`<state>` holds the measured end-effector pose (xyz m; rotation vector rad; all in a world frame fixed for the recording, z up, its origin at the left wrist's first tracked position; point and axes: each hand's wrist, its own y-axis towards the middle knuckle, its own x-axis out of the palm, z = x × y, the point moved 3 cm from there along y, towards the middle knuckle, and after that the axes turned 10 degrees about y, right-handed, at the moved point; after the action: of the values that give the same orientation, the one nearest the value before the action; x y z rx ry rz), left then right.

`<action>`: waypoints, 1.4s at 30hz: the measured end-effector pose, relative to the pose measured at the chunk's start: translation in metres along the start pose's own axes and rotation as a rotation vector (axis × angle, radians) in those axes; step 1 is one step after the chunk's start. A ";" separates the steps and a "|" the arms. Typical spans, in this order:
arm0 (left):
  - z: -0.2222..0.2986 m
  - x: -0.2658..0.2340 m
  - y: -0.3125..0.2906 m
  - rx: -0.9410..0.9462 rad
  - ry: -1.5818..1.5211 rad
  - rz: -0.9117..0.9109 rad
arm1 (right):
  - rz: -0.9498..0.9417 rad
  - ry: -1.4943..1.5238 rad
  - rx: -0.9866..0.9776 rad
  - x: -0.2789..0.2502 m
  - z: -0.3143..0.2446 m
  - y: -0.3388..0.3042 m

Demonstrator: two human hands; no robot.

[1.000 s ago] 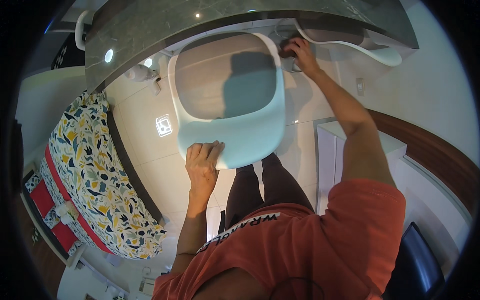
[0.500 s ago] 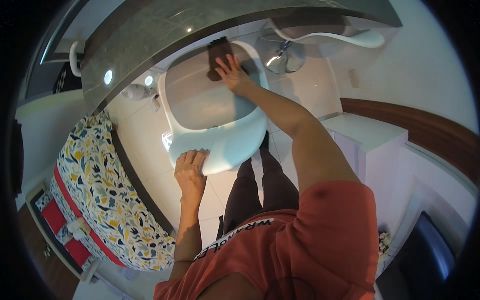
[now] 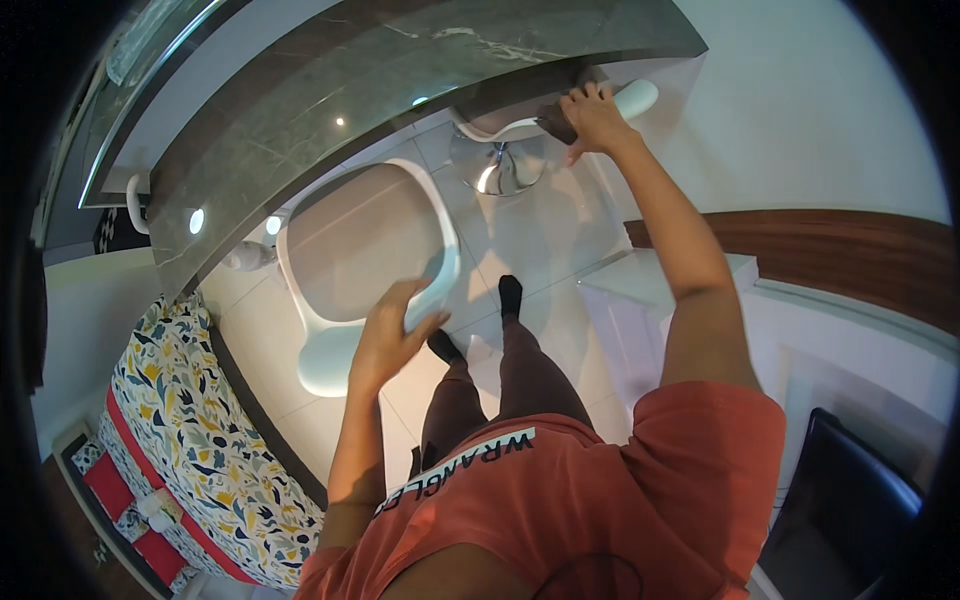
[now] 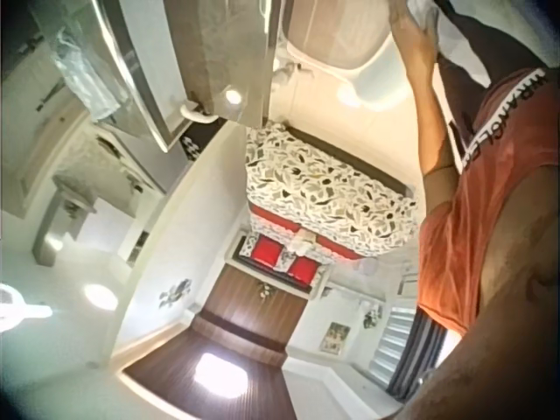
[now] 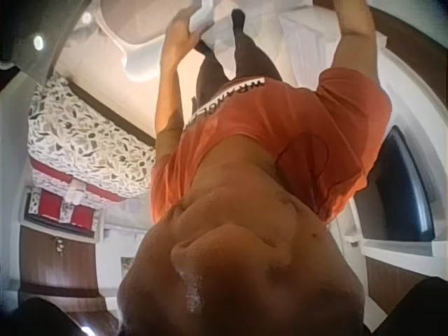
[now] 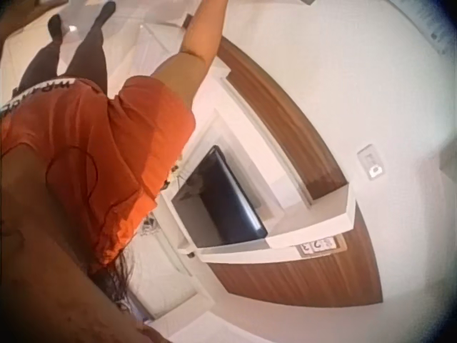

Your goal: The person cleans a set of drawers and stools using a cloth. The person wipes the inside and outside of drawers after removing baskets and boxes, then wipes the surfaces and bases of several stools and a cabinet door.

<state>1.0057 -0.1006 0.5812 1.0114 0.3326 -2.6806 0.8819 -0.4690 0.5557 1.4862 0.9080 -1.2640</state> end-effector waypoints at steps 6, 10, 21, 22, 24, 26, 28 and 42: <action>0.022 0.092 0.125 -0.331 -0.824 -0.036 | -0.422 0.136 -0.077 0.016 -0.003 0.020; 0.023 0.132 0.171 -0.673 -1.549 0.001 | -0.407 0.197 -0.071 0.006 -0.032 -0.010; 0.003 0.217 0.092 -1.065 -1.300 0.002 | -0.655 0.339 -0.237 -0.022 -0.105 -0.129; 0.001 0.219 0.084 -1.041 -1.323 0.080 | -0.761 0.538 -0.161 -0.027 -0.099 -0.113; 0.000 0.220 0.081 -1.016 -1.348 0.159 | -0.791 0.723 -0.055 -0.027 -0.089 -0.081; 0.001 0.223 0.083 -1.103 -1.370 0.143 | -0.713 0.637 -0.106 0.002 -0.085 -0.060; 0.001 0.228 0.086 -1.000 -1.288 -0.037 | -0.702 0.553 -0.169 0.069 -0.086 -0.064; -0.033 0.236 0.096 -1.064 -1.082 0.405 | -0.170 -0.136 0.620 0.197 0.110 -0.008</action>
<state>0.8855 -0.2176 0.3870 -0.5943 0.9667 -1.8116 0.8816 -0.5804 0.3593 1.7857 0.5817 -1.8623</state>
